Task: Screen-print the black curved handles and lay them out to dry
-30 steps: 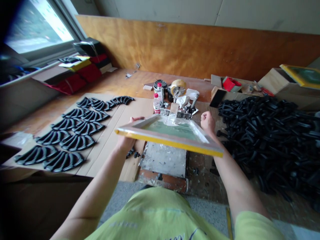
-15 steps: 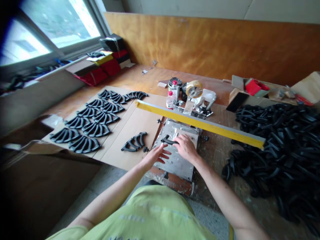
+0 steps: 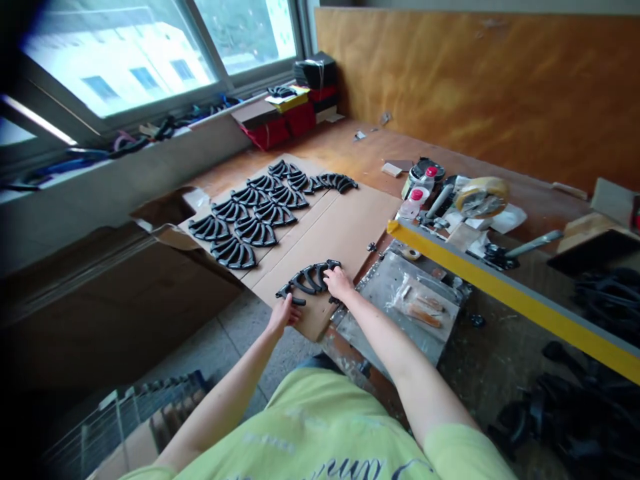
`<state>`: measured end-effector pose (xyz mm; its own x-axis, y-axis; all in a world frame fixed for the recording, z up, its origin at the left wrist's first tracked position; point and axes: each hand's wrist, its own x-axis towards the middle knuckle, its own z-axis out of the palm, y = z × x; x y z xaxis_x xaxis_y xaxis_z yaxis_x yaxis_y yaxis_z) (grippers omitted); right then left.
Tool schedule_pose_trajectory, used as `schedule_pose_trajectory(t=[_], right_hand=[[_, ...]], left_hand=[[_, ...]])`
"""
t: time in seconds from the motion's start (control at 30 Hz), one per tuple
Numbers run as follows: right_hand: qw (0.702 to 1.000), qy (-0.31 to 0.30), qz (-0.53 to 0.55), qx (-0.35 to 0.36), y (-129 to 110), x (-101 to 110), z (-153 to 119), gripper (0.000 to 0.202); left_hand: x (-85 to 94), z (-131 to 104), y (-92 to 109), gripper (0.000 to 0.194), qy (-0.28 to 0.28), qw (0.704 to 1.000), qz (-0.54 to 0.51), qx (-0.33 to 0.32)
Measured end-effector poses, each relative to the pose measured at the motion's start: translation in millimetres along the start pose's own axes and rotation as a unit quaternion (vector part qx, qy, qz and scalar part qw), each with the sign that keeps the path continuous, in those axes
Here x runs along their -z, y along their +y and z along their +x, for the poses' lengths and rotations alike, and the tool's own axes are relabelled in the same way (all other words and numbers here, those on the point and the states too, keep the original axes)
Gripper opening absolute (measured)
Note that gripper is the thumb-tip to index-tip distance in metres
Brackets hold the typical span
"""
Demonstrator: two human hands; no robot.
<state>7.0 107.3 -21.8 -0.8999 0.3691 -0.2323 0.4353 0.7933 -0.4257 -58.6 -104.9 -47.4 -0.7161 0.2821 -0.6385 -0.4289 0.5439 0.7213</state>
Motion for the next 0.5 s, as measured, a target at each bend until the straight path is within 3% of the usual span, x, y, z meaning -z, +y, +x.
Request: schedule_pose_trajectory(t=[0.27, 0.5], right_hand=[[0.999, 0.001, 0.013, -0.05, -16.1, -14.3, 3.9, 0.037], [0.992, 0.038, 0.012, -0.122, -39.2, -24.0, 10.5, 0.054]], left_hand=[[-5.2, 27.6, -1.4, 0.046, -0.002, 0.999, 0.034, 0.009], [-9.0, 46.4, 23.6, 0.042, 0.022, 0.999, 0.036, 0.0]])
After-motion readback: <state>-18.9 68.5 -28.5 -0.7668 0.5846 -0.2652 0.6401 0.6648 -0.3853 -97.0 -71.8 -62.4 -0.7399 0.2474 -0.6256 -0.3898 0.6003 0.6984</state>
